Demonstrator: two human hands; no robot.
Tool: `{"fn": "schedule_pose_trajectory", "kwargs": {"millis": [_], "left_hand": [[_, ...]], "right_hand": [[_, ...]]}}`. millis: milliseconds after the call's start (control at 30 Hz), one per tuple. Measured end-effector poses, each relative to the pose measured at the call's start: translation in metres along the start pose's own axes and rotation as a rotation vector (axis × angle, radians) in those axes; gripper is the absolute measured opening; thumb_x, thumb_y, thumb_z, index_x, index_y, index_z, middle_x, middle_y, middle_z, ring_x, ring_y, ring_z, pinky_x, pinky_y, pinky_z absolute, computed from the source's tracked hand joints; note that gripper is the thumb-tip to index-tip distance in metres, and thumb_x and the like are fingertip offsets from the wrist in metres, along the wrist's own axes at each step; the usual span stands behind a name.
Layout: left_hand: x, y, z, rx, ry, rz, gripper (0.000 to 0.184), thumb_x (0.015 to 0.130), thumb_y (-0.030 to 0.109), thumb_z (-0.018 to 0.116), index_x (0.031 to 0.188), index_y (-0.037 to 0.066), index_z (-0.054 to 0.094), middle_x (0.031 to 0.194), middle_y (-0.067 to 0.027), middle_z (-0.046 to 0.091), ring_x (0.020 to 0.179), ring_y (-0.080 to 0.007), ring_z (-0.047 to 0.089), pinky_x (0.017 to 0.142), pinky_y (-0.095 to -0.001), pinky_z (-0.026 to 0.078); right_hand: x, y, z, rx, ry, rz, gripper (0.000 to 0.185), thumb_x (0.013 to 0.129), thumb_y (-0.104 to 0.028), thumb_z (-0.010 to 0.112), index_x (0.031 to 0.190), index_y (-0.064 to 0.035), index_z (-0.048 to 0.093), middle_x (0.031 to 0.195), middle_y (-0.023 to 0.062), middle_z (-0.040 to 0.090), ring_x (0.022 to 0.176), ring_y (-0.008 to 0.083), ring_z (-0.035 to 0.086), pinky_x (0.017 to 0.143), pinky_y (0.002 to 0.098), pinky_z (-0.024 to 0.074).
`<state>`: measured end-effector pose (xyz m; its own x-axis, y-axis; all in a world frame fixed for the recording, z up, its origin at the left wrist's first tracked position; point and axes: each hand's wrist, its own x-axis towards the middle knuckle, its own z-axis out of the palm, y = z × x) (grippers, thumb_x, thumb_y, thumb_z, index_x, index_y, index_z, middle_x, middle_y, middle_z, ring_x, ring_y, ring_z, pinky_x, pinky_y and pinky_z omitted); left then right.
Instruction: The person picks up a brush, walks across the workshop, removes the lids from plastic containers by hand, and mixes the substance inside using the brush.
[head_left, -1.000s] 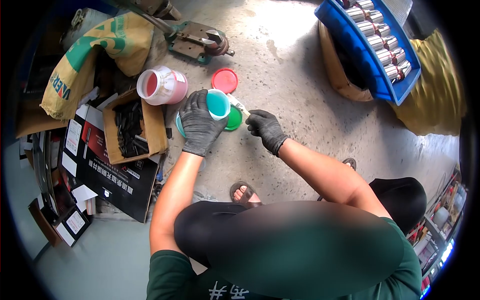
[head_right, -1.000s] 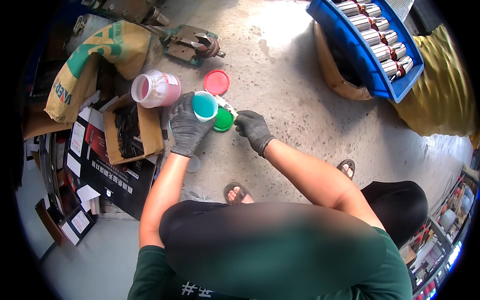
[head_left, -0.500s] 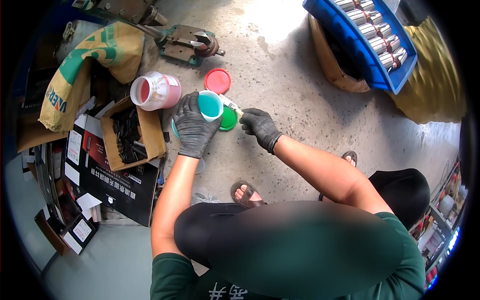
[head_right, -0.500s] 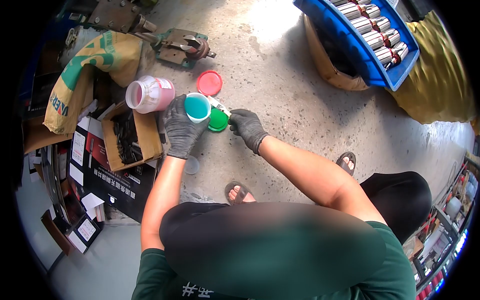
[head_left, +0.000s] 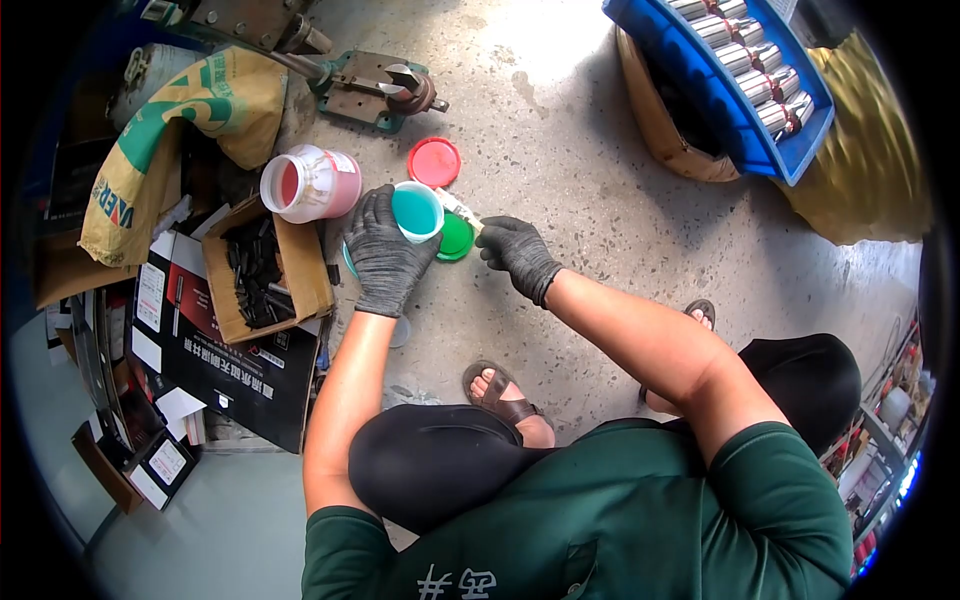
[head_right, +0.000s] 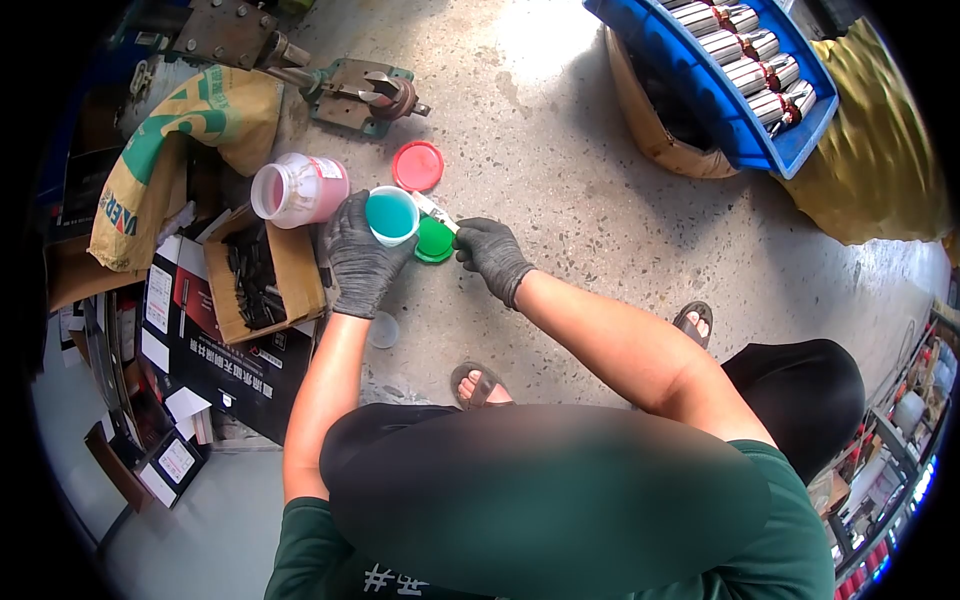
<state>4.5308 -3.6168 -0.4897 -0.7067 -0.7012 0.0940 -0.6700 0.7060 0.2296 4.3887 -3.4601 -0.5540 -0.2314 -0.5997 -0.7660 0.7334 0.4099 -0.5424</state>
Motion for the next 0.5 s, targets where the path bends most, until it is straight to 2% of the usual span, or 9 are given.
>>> {"fn": "schedule_pose_trajectory", "kwargs": {"millis": [500], "left_hand": [[0.001, 0.006, -0.012, -0.023, 0.029, 0.017, 0.088, 0.057, 0.039, 0.094, 0.129, 0.007, 0.055, 0.120, -0.0167, 0.063, 0.113, -0.0370, 0.061, 0.100, -0.0495, 0.048]], "right_hand": [[-0.001, 0.000, 0.002, 0.005, 0.007, 0.005, 0.028, 0.095, -0.016, 0.063, 0.117, -0.0008, 0.070, 0.088, 0.0052, 0.068, 0.069, 0.0132, 0.061, 0.063, 0.0281, 0.0527]]}}
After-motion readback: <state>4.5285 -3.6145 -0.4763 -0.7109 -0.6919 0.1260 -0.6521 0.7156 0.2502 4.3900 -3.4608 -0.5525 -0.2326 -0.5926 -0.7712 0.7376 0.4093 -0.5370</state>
